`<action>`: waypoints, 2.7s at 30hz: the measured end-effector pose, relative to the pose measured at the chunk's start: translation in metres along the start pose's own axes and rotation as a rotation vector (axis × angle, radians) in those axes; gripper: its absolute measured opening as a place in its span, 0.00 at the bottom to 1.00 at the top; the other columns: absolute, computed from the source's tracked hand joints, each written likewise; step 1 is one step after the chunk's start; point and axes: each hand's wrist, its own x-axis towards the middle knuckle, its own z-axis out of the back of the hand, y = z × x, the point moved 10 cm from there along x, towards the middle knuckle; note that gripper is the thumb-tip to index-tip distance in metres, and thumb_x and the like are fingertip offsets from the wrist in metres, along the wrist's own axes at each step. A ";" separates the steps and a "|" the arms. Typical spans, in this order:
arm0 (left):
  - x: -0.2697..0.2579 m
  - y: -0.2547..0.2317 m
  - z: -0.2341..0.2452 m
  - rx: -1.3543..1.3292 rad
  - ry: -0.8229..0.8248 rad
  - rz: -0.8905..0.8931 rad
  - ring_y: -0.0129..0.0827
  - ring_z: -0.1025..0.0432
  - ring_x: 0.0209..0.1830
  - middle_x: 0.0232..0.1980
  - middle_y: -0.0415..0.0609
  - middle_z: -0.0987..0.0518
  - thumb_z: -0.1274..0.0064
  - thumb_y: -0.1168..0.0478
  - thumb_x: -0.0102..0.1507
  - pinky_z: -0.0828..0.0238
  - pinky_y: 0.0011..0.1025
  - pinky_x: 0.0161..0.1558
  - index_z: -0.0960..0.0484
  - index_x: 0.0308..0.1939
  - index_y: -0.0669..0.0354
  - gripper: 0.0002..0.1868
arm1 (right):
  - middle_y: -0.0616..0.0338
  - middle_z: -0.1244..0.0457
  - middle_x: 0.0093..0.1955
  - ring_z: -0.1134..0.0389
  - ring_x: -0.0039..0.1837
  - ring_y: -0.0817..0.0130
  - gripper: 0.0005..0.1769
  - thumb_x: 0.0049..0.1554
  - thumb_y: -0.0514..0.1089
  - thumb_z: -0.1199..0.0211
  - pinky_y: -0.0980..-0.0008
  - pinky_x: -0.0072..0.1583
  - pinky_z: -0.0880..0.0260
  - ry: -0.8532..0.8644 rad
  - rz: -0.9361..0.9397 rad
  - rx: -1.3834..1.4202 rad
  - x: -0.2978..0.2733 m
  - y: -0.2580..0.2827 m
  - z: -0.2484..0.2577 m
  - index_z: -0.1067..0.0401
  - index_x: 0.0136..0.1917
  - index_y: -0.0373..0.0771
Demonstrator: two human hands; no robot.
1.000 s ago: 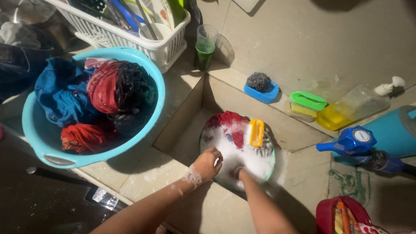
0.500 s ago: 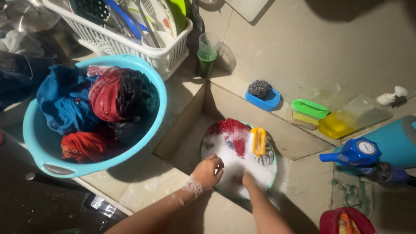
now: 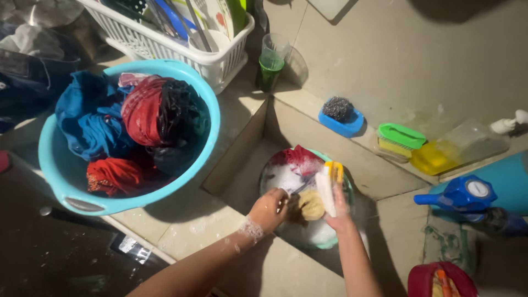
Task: The person hand washes several pieces of clothing in a small basin of soapy water at a sink. They scrub and rinse a red garment, a yellow garment, a dark patterned garment, and a striped garment, then place each item into a larger blue basin filled with water.
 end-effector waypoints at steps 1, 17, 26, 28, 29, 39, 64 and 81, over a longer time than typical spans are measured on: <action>0.002 0.007 -0.002 -0.007 -0.035 0.003 0.54 0.25 0.40 0.41 0.60 0.22 0.47 0.66 0.59 0.28 0.45 0.44 0.22 0.44 0.64 0.10 | 0.60 0.36 0.66 0.36 0.66 0.61 0.35 0.60 0.67 0.50 0.52 0.66 0.39 0.020 0.052 0.039 -0.005 0.024 -0.012 0.34 0.72 0.46; 0.080 0.053 -0.092 -1.605 0.448 0.590 0.41 0.22 0.51 0.57 0.50 0.19 0.57 0.45 0.72 0.21 0.39 0.48 0.22 0.61 0.58 0.24 | 0.52 0.36 0.65 0.36 0.70 0.52 0.29 0.57 0.55 0.38 0.46 0.71 0.34 0.461 0.447 0.045 -0.199 0.264 -0.233 0.33 0.68 0.41; 0.085 -0.017 -0.053 -1.503 0.642 0.657 0.43 0.21 0.51 0.53 0.56 0.17 0.62 0.43 0.72 0.22 0.45 0.56 0.23 0.59 0.65 0.29 | 0.48 0.33 0.51 0.30 0.53 0.53 0.21 0.53 0.40 0.39 0.56 0.57 0.29 -0.084 0.117 -0.398 -0.157 0.124 -0.101 0.29 0.60 0.32; 0.081 -0.030 -0.054 -1.463 0.648 0.652 0.42 0.21 0.50 0.53 0.55 0.18 0.60 0.43 0.71 0.22 0.44 0.55 0.23 0.59 0.64 0.28 | 0.54 0.33 0.55 0.31 0.55 0.62 0.21 0.57 0.44 0.36 0.62 0.56 0.33 -0.220 0.099 -0.542 -0.163 0.111 -0.094 0.30 0.62 0.35; 0.081 -0.036 -0.054 -1.442 0.636 0.638 0.42 0.21 0.50 0.53 0.54 0.18 0.59 0.46 0.72 0.22 0.43 0.55 0.23 0.59 0.64 0.26 | 0.57 0.35 0.58 0.31 0.55 0.64 0.23 0.56 0.43 0.36 0.65 0.56 0.33 -0.132 0.219 -0.519 -0.169 0.115 -0.109 0.32 0.63 0.37; 0.131 -0.057 0.024 -0.200 0.239 0.383 0.43 0.20 0.36 0.38 0.62 0.18 0.51 0.62 0.68 0.21 0.37 0.38 0.38 0.74 0.48 0.30 | 0.52 0.37 0.53 0.35 0.54 0.67 0.16 0.63 0.37 0.36 0.67 0.56 0.33 0.006 0.863 -0.814 -0.187 0.164 -0.169 0.33 0.62 0.30; 0.104 -0.167 0.018 -0.533 0.819 -0.113 0.27 0.23 0.51 0.51 0.48 0.16 0.41 0.54 0.66 0.26 0.31 0.56 0.20 0.58 0.62 0.21 | 0.60 0.38 0.62 0.37 0.66 0.70 0.22 0.60 0.36 0.35 0.69 0.69 0.37 0.262 0.909 -0.783 -0.200 0.272 -0.288 0.34 0.67 0.35; 0.071 0.131 -0.060 0.583 0.345 -0.299 0.55 0.28 0.31 0.35 0.61 0.22 0.53 0.46 0.63 0.30 0.47 0.33 0.18 0.60 0.48 0.25 | 0.54 0.36 0.62 0.31 0.60 0.56 0.22 0.61 0.42 0.48 0.45 0.57 0.26 -0.028 -0.610 -0.416 0.010 -0.110 0.030 0.36 0.69 0.42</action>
